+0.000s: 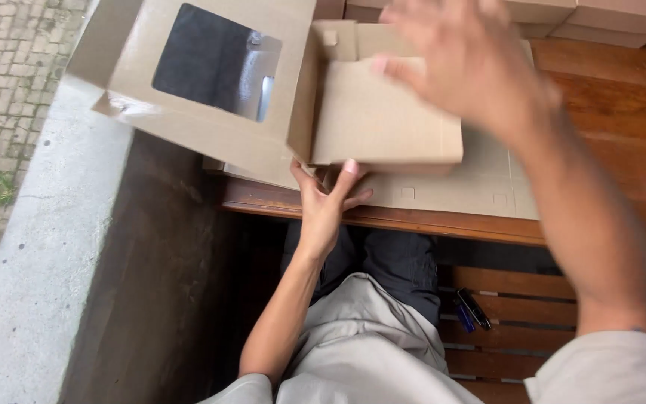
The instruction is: Assembling cardboard boxes by folding flat sheets and tucking in flaps.
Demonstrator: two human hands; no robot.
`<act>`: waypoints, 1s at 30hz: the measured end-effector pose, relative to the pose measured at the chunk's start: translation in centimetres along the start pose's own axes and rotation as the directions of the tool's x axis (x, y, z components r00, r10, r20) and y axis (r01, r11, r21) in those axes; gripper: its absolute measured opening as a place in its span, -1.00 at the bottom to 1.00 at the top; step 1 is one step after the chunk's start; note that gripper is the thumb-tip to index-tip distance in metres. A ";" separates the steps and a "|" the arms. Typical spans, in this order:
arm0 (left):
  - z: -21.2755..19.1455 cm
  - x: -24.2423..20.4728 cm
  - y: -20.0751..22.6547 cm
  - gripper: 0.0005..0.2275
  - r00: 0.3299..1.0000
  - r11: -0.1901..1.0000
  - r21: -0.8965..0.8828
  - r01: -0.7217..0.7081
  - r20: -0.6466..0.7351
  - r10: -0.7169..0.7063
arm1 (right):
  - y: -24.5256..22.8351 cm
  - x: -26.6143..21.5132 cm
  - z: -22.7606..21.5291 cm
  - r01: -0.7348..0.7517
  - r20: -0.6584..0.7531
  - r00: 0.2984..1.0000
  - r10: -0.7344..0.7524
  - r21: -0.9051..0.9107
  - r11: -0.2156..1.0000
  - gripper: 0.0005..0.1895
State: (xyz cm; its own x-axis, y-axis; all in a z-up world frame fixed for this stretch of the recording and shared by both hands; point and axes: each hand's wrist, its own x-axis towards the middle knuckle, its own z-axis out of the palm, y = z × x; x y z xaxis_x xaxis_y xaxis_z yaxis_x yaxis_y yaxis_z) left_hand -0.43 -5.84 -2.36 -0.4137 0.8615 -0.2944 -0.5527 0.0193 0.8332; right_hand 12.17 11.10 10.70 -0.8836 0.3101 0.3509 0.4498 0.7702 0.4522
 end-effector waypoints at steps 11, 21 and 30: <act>-5.5 1.0 -3.1 -0.65 0.910 0.759 0.573 -0.309 0.410 0.061 | -8.7 -11.1 6.8 -0.214 0.013 0.974 0.228 0.399 0.892 -0.75; -4.2 -0.5 -0.6 -0.73 0.199 -0.381 0.601 -0.702 0.680 0.706 | -10.7 -10.7 8.1 -0.308 -0.169 0.851 0.497 0.606 0.734 -0.94; -4.3 1.9 -5.3 -0.69 0.299 -0.309 0.752 -0.582 0.552 0.779 | -12.5 -10.0 6.2 -0.357 -0.129 0.868 0.480 0.510 0.782 -0.93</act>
State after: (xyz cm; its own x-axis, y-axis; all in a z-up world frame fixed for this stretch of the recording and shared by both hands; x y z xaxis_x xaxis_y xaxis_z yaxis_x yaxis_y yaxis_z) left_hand -1.34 -6.46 -9.36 -0.1549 0.5527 0.8189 0.9558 -0.1259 0.2658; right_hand 14.57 1.78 -3.55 -0.5341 0.5672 0.6270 0.6011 0.7762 -0.1901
